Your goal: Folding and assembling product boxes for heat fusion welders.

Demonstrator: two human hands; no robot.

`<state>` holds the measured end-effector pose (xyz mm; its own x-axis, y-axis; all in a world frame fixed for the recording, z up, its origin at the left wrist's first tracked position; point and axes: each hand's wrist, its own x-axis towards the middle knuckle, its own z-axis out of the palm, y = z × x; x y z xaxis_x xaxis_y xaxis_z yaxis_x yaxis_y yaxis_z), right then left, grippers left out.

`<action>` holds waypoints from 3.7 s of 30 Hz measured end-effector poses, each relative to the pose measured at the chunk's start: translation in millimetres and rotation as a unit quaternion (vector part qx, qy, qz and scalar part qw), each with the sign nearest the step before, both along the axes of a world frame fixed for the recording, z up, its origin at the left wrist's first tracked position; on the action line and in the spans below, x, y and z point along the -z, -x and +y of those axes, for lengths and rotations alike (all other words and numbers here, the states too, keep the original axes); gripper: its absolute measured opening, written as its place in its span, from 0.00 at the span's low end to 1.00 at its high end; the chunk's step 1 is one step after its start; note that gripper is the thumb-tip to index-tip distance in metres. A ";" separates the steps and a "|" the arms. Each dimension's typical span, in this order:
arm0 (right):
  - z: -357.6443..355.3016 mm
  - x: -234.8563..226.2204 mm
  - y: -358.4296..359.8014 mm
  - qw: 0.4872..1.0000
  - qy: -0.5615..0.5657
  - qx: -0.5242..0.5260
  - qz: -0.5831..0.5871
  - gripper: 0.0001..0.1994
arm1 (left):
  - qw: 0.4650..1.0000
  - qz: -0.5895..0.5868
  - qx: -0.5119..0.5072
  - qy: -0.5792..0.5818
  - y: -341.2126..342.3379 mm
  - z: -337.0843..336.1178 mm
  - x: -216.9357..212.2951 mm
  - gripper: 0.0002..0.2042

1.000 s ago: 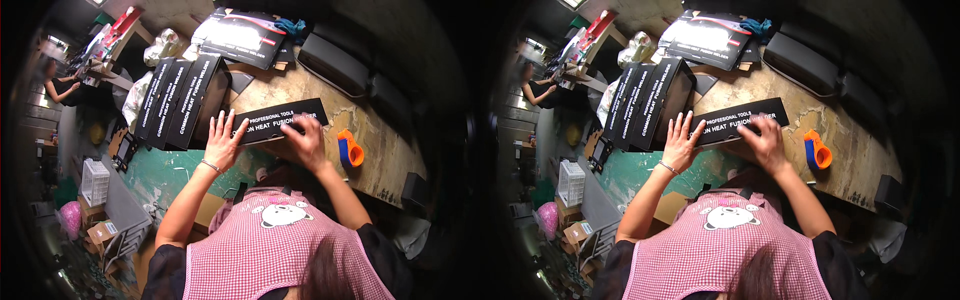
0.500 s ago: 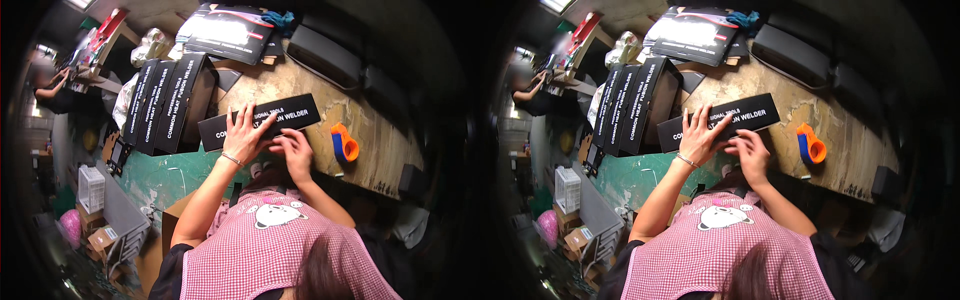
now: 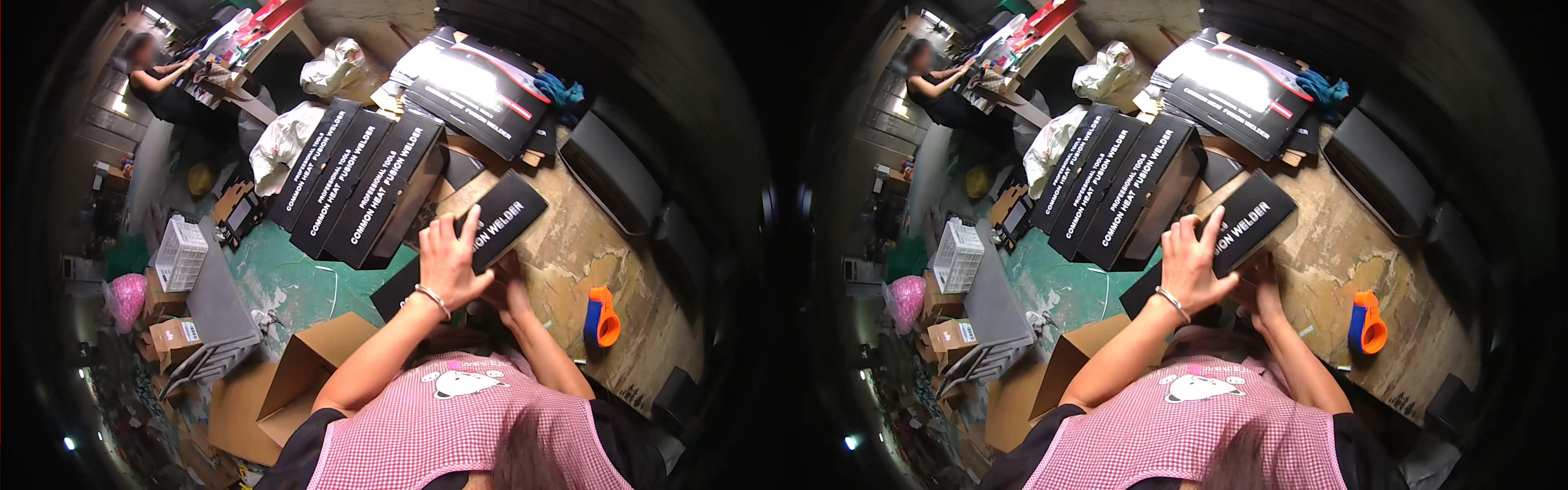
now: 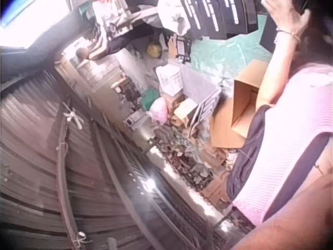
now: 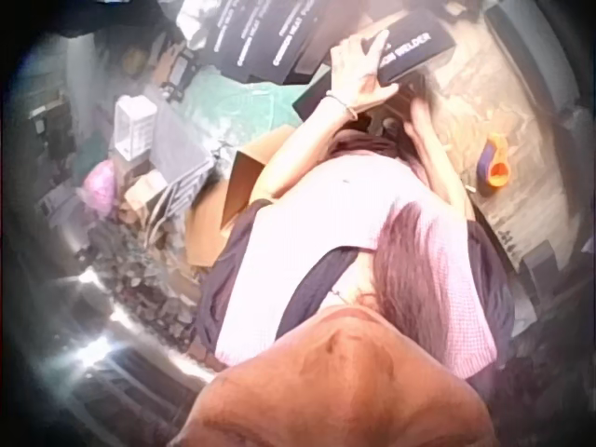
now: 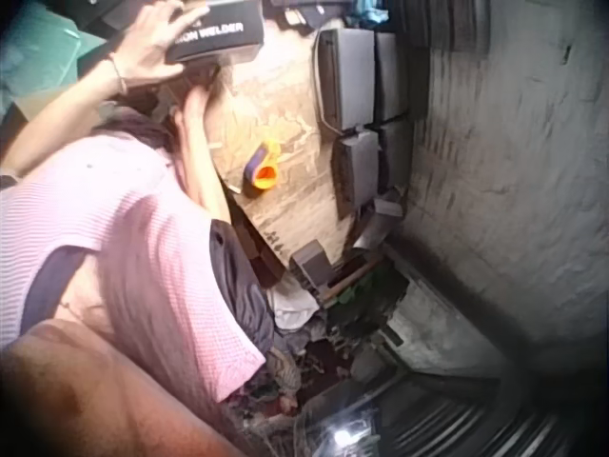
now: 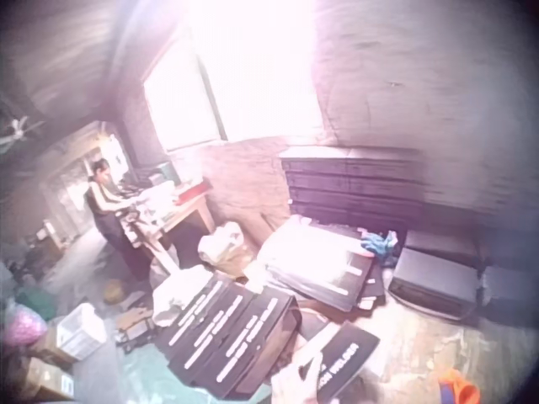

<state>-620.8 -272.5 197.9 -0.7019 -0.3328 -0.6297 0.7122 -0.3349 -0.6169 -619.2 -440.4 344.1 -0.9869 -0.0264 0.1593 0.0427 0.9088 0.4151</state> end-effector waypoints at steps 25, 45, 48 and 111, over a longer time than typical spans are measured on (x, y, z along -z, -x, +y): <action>-110.5 114.8 114.1 0.990 0.070 -0.106 -0.063 0.36 | 0.678 -0.095 -0.001 -0.729 -8.1 -371.1 234.5 0.38; -388.4 63.1 11.5 0.738 0.085 -0.613 -0.269 0.35 | 0.488 0.233 -0.474 -0.695 -324.8 -211.7 164.4 0.36; -449.8 47.3 -13.4 0.711 0.060 -0.651 -0.260 0.35 | 0.404 0.366 -0.487 -0.682 -360.4 -221.1 94.3 0.37; -43.4 59.2 203.0 0.731 -0.571 -0.002 0.372 0.29 | 0.833 -0.122 -0.511 -0.173 -200.9 -315.7 318.9 0.31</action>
<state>-823.8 -315.8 138.7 -0.9924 0.1086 0.0581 0.0355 0.7039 -0.7094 -418.3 -756.1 25.2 -0.4229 -0.8753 -0.2345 -0.8036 0.2428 0.5433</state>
